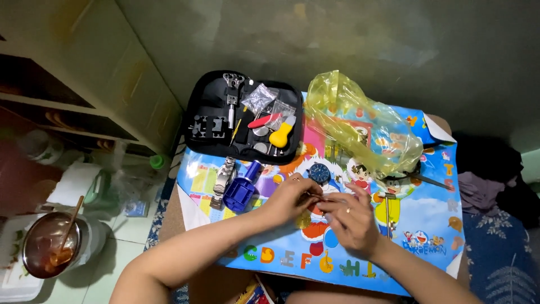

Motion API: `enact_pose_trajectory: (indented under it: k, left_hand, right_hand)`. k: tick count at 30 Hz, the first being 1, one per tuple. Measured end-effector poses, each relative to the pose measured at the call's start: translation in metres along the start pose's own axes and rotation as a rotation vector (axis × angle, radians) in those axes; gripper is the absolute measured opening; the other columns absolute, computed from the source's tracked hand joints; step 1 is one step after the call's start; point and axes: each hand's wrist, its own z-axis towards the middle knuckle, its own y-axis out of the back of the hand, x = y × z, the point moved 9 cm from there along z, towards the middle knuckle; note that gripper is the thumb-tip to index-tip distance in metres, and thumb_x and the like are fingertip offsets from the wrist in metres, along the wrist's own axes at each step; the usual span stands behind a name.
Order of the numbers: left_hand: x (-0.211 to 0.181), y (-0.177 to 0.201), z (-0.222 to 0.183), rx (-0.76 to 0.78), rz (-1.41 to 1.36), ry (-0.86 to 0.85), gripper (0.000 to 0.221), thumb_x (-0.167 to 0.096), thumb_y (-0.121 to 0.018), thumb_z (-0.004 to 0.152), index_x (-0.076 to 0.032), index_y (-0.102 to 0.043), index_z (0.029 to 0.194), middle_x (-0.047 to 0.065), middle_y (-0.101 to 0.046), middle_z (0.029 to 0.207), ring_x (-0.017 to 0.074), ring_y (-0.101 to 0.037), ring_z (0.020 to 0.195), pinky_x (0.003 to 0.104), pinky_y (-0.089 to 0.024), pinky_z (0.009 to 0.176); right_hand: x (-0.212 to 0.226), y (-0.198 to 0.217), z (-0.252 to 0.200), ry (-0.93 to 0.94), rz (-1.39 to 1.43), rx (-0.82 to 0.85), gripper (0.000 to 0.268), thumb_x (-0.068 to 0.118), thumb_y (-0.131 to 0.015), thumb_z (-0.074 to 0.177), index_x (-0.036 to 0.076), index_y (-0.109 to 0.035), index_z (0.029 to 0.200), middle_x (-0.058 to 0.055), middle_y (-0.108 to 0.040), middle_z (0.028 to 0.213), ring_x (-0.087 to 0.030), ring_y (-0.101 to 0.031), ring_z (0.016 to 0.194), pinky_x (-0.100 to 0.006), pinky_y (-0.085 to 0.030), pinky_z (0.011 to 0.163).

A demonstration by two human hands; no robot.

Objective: Polishing and performing maintenance on a watch case using specialized tools from a repair kit.

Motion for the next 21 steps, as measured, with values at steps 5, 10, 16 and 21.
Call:
enact_pose_trajectory:
  k: [5, 10, 16, 21]
  left_hand:
    - [0.005, -0.004, 0.001, -0.011, -0.015, 0.029, 0.024, 0.000, -0.075, 0.084, -0.006, -0.069, 0.107, 0.009, -0.075, 0.086, 0.0236, -0.067, 0.085, 0.033, -0.056, 0.076]
    - [0.005, -0.006, 0.001, -0.024, -0.010, 0.041, 0.036, -0.002, -0.076, 0.086, -0.004, -0.065, 0.120, 0.012, -0.076, 0.085, 0.0300, -0.070, 0.090, 0.038, -0.058, 0.082]
    - [0.006, -0.006, 0.000, -0.024, 0.029, 0.025, 0.039, -0.001, -0.077, 0.084, -0.008, -0.065, 0.121, 0.009, -0.078, 0.084, 0.0268, -0.068, 0.089, 0.035, -0.058, 0.082]
    - [0.009, -0.005, -0.002, -0.040, 0.071, 0.012, 0.039, -0.004, -0.079, 0.084, -0.010, -0.066, 0.120, 0.009, -0.078, 0.086, 0.0278, -0.066, 0.090, 0.037, -0.058, 0.082]
  right_hand:
    - [-0.033, 0.010, -0.007, -0.093, 0.084, -0.186, 0.010, 0.010, -0.063, 0.090, 0.009, -0.071, 0.087, -0.002, -0.065, 0.082, -0.020, -0.060, 0.084, -0.042, -0.042, 0.099]
    - [-0.040, 0.010, -0.005, -0.160, 0.168, -0.241, 0.015, 0.015, -0.064, 0.099, 0.008, -0.076, 0.093, 0.000, -0.069, 0.074, -0.020, -0.065, 0.075, -0.045, -0.042, 0.099]
    - [-0.030, 0.013, -0.002, -0.114, 0.119, -0.241, 0.009, 0.011, -0.068, 0.096, 0.009, -0.075, 0.092, 0.000, -0.071, 0.076, -0.020, -0.067, 0.077, -0.046, -0.041, 0.101]
    - [-0.028, 0.014, 0.000, -0.113, 0.085, -0.237, 0.009, 0.014, -0.069, 0.097, 0.010, -0.075, 0.092, 0.000, -0.072, 0.078, -0.022, -0.068, 0.078, -0.046, -0.042, 0.102]
